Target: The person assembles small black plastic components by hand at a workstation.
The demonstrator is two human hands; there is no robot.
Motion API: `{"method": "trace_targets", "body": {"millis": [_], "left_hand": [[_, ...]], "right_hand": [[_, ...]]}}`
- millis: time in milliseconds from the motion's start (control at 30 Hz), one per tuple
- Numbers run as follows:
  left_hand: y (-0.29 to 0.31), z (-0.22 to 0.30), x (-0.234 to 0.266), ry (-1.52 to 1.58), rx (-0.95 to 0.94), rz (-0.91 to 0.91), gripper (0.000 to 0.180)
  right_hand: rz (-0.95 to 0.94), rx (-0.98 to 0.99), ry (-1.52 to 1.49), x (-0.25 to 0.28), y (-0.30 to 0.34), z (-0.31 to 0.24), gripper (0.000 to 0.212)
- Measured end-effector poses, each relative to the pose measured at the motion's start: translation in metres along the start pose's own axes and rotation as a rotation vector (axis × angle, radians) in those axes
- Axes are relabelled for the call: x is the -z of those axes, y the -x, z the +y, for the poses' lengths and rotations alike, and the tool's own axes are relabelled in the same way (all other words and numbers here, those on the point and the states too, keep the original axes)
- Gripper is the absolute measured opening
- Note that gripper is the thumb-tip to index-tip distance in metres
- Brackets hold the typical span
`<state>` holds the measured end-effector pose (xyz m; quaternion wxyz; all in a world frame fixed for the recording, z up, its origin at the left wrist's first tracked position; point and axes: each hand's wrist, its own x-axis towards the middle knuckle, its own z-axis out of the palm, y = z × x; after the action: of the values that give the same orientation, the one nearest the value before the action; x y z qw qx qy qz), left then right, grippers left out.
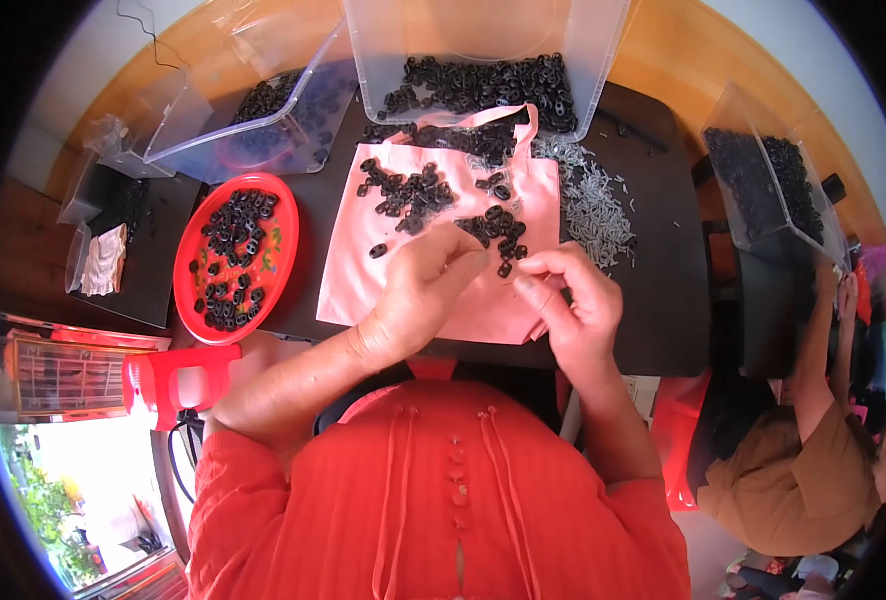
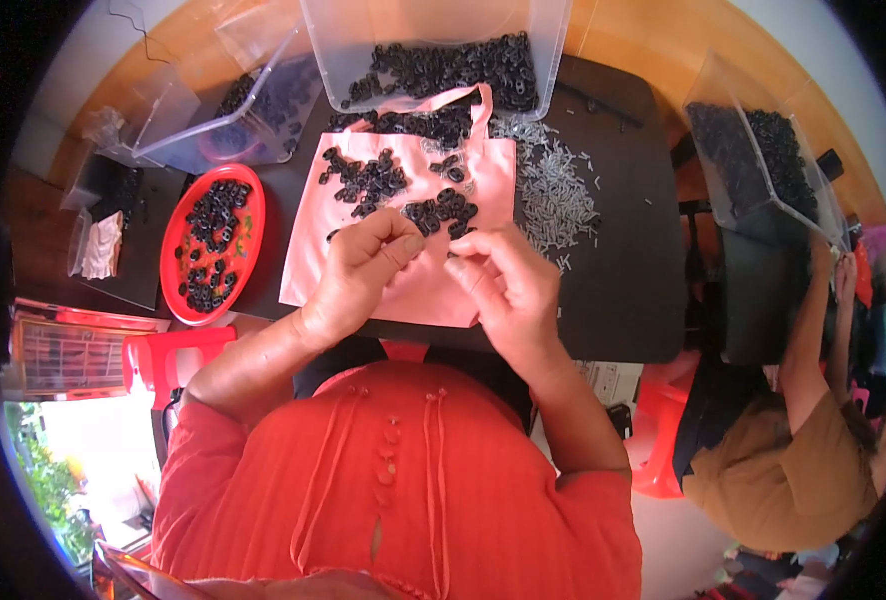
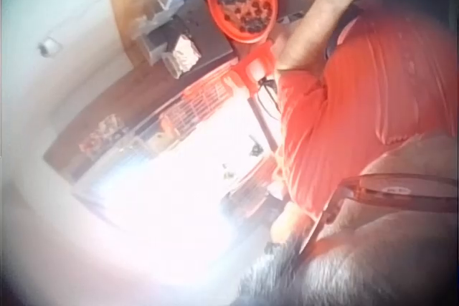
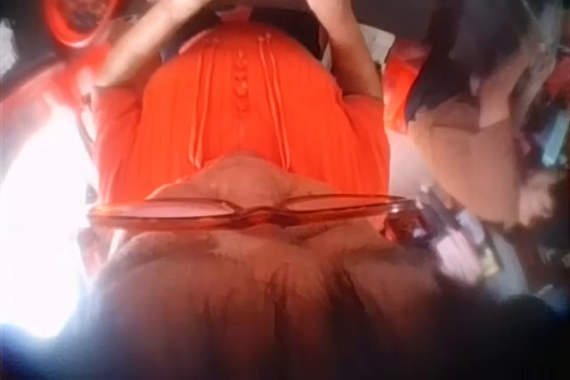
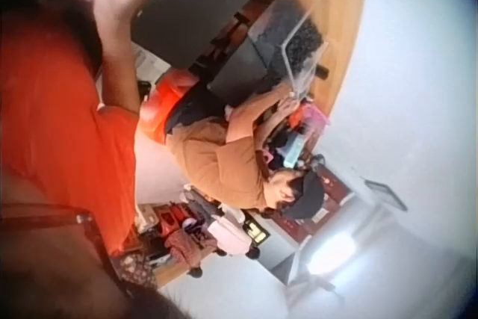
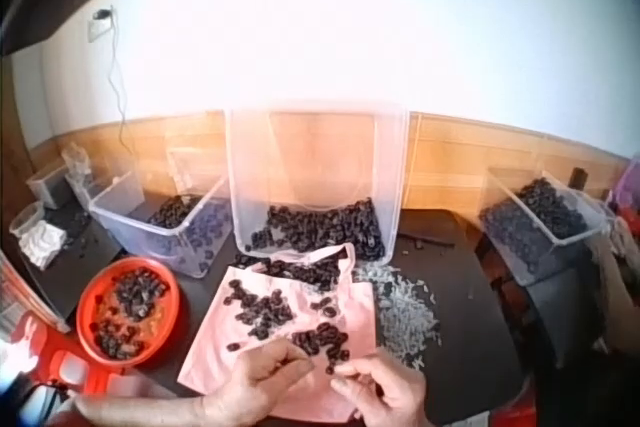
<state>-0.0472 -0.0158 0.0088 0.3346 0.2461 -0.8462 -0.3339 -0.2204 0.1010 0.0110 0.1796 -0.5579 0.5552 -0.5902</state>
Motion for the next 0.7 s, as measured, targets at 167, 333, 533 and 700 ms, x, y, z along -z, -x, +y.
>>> {"method": "trace_targets", "body": {"millis": [167, 333, 533, 700], "left_hand": [[0.001, 0.04, -0.001, 1.125, 0.715, -0.041, 0.018], [0.003, 0.042, -0.004, 1.328, 0.818, -0.046, 0.019], [0.007, 0.035, -0.015, 1.323, 0.84, -0.091, 0.022], [0.01, 0.035, -0.018, 1.366, 0.841, -0.092, 0.023]], "right_hand": [[0.112, 0.206, -0.007, -0.022, -0.001, 0.003, 0.021], [0.168, 0.339, 0.22, -0.025, 0.005, 0.005, 0.024], [0.186, 0.553, 0.405, -0.02, 0.002, 0.009, 0.022], [0.156, 0.444, 0.326, -0.021, 0.006, 0.01, 0.021]]}}
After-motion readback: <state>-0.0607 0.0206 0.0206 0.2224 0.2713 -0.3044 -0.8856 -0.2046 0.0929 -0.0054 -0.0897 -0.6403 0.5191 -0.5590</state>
